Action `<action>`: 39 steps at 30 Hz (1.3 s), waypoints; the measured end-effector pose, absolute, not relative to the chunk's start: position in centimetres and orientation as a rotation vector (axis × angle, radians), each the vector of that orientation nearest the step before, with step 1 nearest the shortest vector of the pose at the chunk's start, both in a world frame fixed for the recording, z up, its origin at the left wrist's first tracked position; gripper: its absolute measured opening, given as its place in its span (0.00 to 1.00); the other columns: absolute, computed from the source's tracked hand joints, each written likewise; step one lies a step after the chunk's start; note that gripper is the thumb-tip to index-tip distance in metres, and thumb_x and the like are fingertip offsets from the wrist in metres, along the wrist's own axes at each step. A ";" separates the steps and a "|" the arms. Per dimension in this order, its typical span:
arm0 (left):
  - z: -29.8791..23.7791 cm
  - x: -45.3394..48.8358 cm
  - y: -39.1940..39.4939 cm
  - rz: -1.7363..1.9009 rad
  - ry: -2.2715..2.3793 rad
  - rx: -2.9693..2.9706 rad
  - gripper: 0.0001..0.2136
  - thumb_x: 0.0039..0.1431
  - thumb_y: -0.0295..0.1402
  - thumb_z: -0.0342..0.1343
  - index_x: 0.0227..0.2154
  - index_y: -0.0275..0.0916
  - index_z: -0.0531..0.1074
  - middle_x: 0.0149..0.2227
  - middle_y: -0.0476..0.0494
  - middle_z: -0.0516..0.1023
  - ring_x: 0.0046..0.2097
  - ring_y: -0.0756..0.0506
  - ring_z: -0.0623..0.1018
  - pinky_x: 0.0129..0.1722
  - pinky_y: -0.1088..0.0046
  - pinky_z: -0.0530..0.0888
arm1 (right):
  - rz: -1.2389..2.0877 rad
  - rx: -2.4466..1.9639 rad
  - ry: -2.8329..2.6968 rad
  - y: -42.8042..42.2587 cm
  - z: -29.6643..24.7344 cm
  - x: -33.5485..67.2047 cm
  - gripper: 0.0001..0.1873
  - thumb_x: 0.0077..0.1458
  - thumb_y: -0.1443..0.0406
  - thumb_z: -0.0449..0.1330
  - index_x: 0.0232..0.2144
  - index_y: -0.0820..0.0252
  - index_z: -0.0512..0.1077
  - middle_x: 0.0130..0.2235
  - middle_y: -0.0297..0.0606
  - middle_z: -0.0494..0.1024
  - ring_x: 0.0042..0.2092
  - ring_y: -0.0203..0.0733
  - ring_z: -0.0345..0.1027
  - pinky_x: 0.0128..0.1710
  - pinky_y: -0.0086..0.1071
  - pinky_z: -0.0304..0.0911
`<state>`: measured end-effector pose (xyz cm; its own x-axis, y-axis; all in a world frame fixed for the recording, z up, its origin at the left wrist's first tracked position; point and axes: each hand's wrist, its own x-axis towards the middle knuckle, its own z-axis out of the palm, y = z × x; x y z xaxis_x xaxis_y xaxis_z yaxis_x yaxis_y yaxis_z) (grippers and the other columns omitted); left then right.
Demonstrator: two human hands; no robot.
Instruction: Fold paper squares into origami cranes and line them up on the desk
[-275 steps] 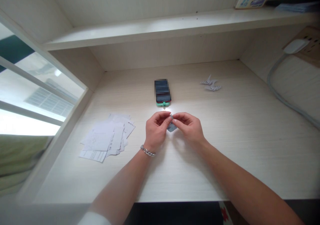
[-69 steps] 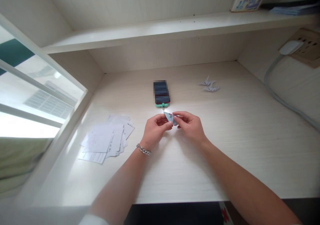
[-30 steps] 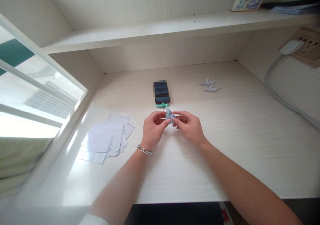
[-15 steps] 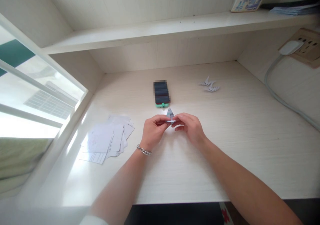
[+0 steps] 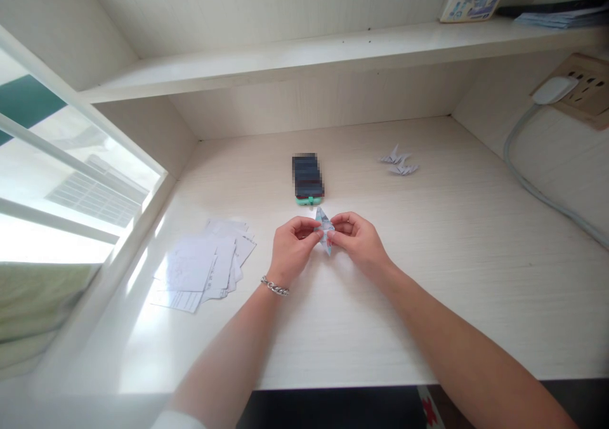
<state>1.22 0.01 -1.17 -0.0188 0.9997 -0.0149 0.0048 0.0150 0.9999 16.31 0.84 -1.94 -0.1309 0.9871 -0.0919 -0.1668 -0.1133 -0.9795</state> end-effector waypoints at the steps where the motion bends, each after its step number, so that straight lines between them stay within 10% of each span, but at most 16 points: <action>1: -1.1 1.3 0.0 1.222 1.221 1.182 0.09 0.44 0.31 0.63 0.31 0.36 0.74 0.34 0.42 0.78 0.35 0.46 0.77 0.37 0.69 0.74 | 1.464 -1.100 -1.091 0.8 -1.9 16.2 0.18 0.42 0.59 0.67 0.33 0.59 0.67 0.29 0.36 0.76 0.30 0.40 0.72 0.34 0.37 0.68; 39: -0.6 1.1 0.3 1.325 1.189 0.839 0.22 0.42 0.34 0.65 0.41 0.36 0.66 0.26 0.47 0.77 0.29 0.48 0.77 0.33 0.68 0.74 | 1.595 -1.098 -1.345 0.7 -1.5 16.5 0.18 0.44 0.63 0.64 0.38 0.58 0.64 0.25 0.28 0.70 0.27 0.35 0.67 0.25 0.29 0.61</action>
<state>1.05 0.35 -0.56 -0.1347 0.9780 -0.1591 -0.2636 0.1194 0.9572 16.51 0.73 -1.54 -0.3374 0.9316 -0.1352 -0.0237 -0.1520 -0.9881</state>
